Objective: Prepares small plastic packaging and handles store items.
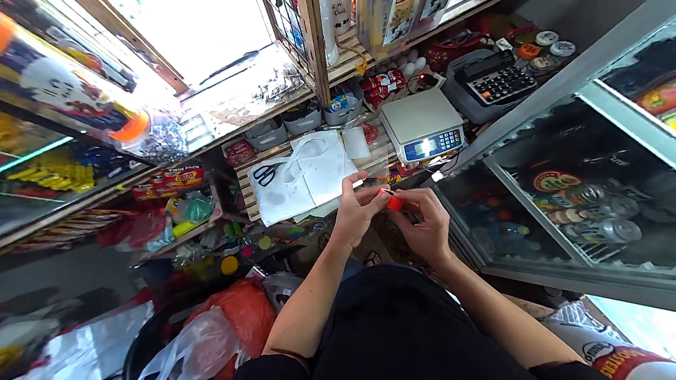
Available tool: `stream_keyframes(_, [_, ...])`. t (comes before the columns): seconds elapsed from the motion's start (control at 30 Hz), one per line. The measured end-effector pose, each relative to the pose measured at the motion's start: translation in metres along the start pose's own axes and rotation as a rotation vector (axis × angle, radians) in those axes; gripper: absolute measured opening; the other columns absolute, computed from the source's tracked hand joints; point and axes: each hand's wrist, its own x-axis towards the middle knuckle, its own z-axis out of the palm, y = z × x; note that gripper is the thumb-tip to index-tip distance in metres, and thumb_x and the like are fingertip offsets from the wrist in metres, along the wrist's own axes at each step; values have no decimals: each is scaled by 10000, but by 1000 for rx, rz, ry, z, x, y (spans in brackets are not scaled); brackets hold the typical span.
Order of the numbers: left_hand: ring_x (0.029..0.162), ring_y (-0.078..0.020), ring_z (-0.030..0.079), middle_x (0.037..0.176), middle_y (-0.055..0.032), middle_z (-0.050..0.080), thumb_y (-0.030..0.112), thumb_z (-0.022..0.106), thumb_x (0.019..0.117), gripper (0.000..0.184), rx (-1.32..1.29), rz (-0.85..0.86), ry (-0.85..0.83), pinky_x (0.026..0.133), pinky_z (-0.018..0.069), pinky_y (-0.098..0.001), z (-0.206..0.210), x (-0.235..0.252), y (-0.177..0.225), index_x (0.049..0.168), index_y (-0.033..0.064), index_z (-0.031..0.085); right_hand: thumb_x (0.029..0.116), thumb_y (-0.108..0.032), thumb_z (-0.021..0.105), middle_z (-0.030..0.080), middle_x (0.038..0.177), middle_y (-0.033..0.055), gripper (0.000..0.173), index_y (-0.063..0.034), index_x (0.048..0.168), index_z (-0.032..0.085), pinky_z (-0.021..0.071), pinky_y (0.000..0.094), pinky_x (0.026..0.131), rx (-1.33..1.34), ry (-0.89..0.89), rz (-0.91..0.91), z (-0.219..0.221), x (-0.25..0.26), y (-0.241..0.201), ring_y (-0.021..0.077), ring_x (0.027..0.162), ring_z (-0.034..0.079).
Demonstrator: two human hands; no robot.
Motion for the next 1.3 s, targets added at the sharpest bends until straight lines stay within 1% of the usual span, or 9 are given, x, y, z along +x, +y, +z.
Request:
stream_keyframes(0.13, [997, -208, 733, 1164, -98, 722, -49, 717, 905, 654, 168, 164, 25, 868, 608, -373, 4, -1, 1, 1418, 110, 344, 1033, -309, 540, 490, 1382, 92, 315, -80, 1186, 692, 554, 315, 967, 120, -277, 209, -12, 11, -1, 160, 1250, 536])
stream_keyframes(0.3, [1033, -208, 726, 1200, -95, 718, 53, 663, 981, 503, 210, 233, -39, 891, 604, -384, 6, -7, 2, 1400, 102, 389, 1089, -326, 424, 496, 1304, 49, 313, -119, 1012, 645, 560, 286, 918, 278, -313, 257, -15, 16, -4, 112, 1151, 572])
stream_keyframes(0.4, [1199, -191, 645, 1393, -85, 598, 196, 572, 1047, 276, 282, 332, -57, 970, 576, -395, -10, -8, 12, 1291, 69, 559, 1089, -366, 438, 528, 1260, 16, 301, -165, 1025, 653, 578, 295, 843, 567, -265, 346, -18, 17, -3, 113, 1020, 610])
stream_keyframes(0.43, [1209, -170, 618, 1371, -72, 586, 200, 579, 1041, 201, 335, 373, -51, 966, 566, -362, -16, -7, 17, 1193, 75, 618, 1085, -370, 446, 533, 1249, 11, 298, -168, 1016, 654, 572, 285, 833, 610, -263, 344, -19, 18, -3, 106, 1003, 607])
stream_keyframes(0.53, [957, -113, 655, 1025, -32, 678, 94, 653, 989, 65, 444, 459, -137, 867, 567, -295, -28, -6, 30, 1038, 60, 679, 1078, -362, 477, 538, 1247, 6, 274, -175, 980, 652, 565, 271, 831, 613, -287, 312, -24, 19, -4, 99, 1016, 601])
stream_keyframes(0.6, [929, -114, 679, 979, -31, 711, 57, 690, 956, 105, 502, 461, -262, 870, 578, -300, -30, -5, 40, 1055, 44, 721, 1069, -354, 503, 535, 1240, 3, 253, -178, 967, 654, 568, 270, 833, 582, -307, 282, -25, 19, -4, 97, 1033, 597])
stream_keyframes(0.77, [709, -86, 636, 822, -19, 671, 33, 663, 964, 304, 610, 438, -358, 651, 559, -227, -24, -5, 62, 1267, 53, 644, 1057, -335, 526, 531, 1236, 3, 223, -174, 958, 645, 561, 260, 840, 534, -335, 296, -27, 21, -4, 92, 1045, 588])
stream_keyframes(0.97, [780, -108, 690, 867, -20, 707, 40, 718, 930, 385, 613, 406, -350, 714, 595, -254, -21, -4, 60, 1291, 75, 587, 1027, -293, 585, 531, 1227, -2, 146, -180, 956, 645, 562, 242, 819, 519, -301, 284, -24, 19, -8, 85, 1038, 586])
stream_keyframes(1.3, [729, -97, 675, 810, -2, 709, 37, 787, 866, 418, 672, 477, -263, 666, 569, -243, -10, -5, 51, 1225, 71, 576, 982, -200, 639, 526, 1225, 3, 74, -151, 926, 639, 543, 210, 827, 428, -266, 292, -24, 19, -14, 76, 1074, 562])
